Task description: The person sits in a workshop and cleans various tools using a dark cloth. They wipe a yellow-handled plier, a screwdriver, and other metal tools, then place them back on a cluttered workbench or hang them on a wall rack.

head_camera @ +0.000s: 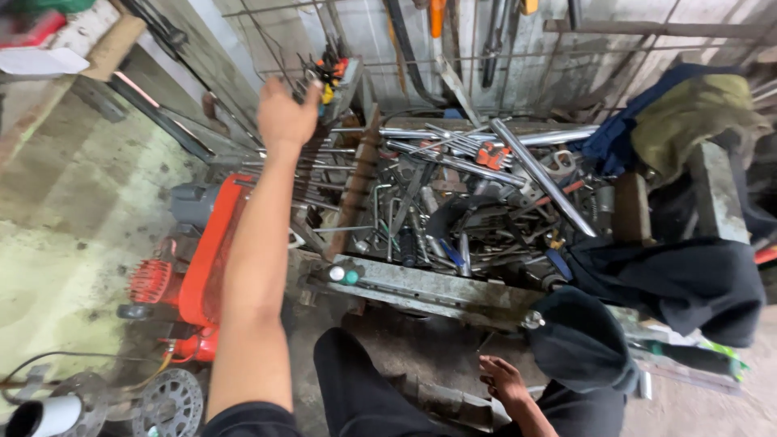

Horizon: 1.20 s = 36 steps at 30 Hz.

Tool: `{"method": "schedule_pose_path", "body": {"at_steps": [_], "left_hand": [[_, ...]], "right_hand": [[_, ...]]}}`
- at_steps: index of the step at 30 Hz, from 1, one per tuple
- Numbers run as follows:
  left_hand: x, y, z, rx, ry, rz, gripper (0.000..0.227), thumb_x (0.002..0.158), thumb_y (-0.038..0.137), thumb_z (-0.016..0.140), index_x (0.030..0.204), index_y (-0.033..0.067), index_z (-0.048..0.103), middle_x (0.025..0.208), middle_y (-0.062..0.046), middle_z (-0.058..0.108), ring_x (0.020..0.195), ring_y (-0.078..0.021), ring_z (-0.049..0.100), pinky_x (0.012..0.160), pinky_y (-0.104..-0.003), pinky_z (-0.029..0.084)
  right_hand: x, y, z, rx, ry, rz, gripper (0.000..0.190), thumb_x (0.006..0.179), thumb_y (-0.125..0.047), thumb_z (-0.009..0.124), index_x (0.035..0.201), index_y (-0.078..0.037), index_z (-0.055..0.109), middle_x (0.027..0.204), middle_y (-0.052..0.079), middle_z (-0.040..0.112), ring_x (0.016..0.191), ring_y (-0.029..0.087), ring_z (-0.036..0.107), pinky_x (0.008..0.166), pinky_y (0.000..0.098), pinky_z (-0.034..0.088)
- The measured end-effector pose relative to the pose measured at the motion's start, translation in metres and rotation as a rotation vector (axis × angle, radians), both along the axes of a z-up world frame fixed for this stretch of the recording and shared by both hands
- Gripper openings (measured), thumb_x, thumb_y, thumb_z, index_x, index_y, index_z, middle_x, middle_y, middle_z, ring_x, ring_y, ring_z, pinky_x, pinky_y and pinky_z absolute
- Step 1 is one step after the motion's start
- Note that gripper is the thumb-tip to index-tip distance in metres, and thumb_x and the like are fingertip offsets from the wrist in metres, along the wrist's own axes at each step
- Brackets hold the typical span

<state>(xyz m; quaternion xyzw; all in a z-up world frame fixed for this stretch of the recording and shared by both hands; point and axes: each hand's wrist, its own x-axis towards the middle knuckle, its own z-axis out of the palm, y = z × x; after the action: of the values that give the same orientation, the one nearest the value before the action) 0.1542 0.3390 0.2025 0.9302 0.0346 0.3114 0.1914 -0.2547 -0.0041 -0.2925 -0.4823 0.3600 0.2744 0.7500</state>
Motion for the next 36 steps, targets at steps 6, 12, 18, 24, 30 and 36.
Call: {"method": "schedule_pose_path", "body": {"at_steps": [6,12,18,24,30,36], "left_hand": [[-0.15,-0.041,-0.013,-0.394,-0.352,-0.382,0.046,0.106,0.025,0.069,0.139,-0.0029,0.054,0.14,-0.019,0.059,0.131,-0.03,0.057,0.116,-0.042,0.044],[-0.322,-0.085,-0.107,-0.559,-0.331,-0.53,0.047,0.103,0.033,0.059,0.135,0.0001,0.05,0.148,-0.018,0.054,0.135,-0.0293,0.051,0.119,-0.042,0.038],[-0.423,-0.15,-0.246,-0.503,-0.111,-0.626,0.058,0.102,0.049,0.048,0.131,-0.0005,0.054,0.148,-0.022,0.054,0.146,-0.0424,0.045,0.127,-0.058,0.029],[-0.44,-0.143,-0.354,-0.358,0.099,-0.543,0.07,0.104,0.053,0.031,0.155,0.0059,0.041,0.168,-0.022,0.032,0.158,-0.0467,0.024,0.128,-0.061,0.012],[-0.44,-0.109,-0.477,-1.751,0.385,-0.51,0.072,0.103,0.053,0.03,0.164,0.0149,0.022,0.172,-0.011,0.021,0.155,-0.033,0.023,0.128,-0.049,0.019],[-0.454,-0.124,-0.267,-1.542,0.485,-0.755,0.077,0.105,0.064,0.027,0.159,0.0103,0.041,0.17,-0.016,0.033,0.16,-0.0284,0.029,0.129,-0.043,0.019]], "right_hand": [[0.006,-0.002,-0.01,0.009,-0.044,0.047,0.031,0.092,-0.035,0.071,0.117,-0.016,0.07,0.112,0.001,0.071,0.092,0.018,0.065,0.066,0.0307,0.043],[-0.004,0.023,0.019,0.219,-0.182,0.204,0.05,0.099,-0.045,0.052,0.139,-0.017,0.06,0.136,0.003,0.07,0.12,0.023,0.067,0.095,0.0367,0.051],[-0.013,0.089,0.051,0.419,-0.378,0.242,0.064,0.107,-0.048,0.043,0.151,-0.003,0.053,0.145,0.012,0.061,0.129,0.027,0.056,0.108,0.0411,0.043],[-0.013,0.113,0.133,0.546,-0.63,0.045,0.061,0.108,-0.038,0.043,0.159,-0.005,0.038,0.163,0.01,0.038,0.151,0.026,0.035,0.125,0.0399,0.024],[-0.019,0.102,0.202,-0.323,-1.447,0.44,0.056,0.11,-0.035,0.041,0.155,-0.002,0.045,0.169,0.015,0.033,0.16,0.028,0.023,0.13,0.0381,0.015],[-0.021,0.095,0.049,-0.321,-0.918,0.389,0.058,0.109,-0.036,0.036,0.157,-0.004,0.036,0.164,0.017,0.039,0.153,0.029,0.035,0.122,0.0345,0.03]]}}
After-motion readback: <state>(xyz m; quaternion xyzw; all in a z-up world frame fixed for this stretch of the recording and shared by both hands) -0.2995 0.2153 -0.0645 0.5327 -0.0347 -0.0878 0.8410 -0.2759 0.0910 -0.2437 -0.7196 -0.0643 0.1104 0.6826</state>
